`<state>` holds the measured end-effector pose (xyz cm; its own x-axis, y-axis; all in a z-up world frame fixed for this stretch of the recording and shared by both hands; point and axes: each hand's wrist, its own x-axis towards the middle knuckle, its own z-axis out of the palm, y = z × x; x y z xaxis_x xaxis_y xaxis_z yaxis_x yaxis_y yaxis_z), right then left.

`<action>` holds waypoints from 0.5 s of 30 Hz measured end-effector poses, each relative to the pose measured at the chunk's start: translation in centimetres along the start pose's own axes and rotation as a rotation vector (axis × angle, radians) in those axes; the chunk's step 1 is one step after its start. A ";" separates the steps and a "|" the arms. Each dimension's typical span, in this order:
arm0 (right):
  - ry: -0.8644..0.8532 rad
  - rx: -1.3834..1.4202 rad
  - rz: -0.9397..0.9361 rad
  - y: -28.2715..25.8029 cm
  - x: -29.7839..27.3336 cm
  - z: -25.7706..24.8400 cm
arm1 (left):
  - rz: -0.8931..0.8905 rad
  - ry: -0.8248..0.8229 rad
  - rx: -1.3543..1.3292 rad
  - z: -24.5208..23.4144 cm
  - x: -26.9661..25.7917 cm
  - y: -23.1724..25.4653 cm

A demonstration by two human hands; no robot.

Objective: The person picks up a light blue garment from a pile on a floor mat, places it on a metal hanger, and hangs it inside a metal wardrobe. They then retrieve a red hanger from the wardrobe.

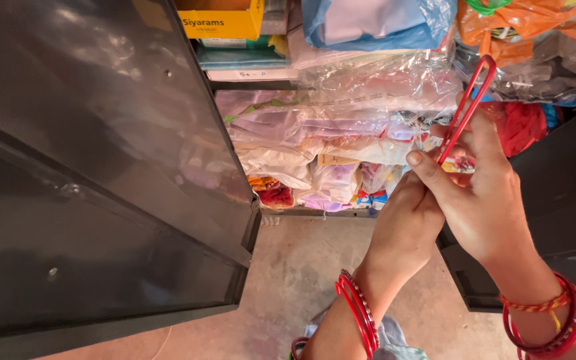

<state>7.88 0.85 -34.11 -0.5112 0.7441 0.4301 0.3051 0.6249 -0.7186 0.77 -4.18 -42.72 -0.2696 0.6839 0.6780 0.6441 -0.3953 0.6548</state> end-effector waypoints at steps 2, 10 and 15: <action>-0.009 0.022 -0.019 -0.1 0.0 0.1 | -0.023 0.020 -0.041 -0.2 0.1 0.0; -0.041 -0.007 -0.048 -0.1 -0.8 -0.7 | -0.032 0.073 -0.001 0.3 -0.7 1.1; -0.053 0.082 -0.047 0.2 -2.0 -1.7 | -0.174 0.075 -0.125 1.5 -1.8 2.2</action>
<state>10.34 -0.09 -34.18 -0.5663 0.6992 0.4364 0.2141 0.6362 -0.7412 3.76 -5.35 -42.99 -0.4240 0.7029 0.5711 0.4911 -0.3514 0.7971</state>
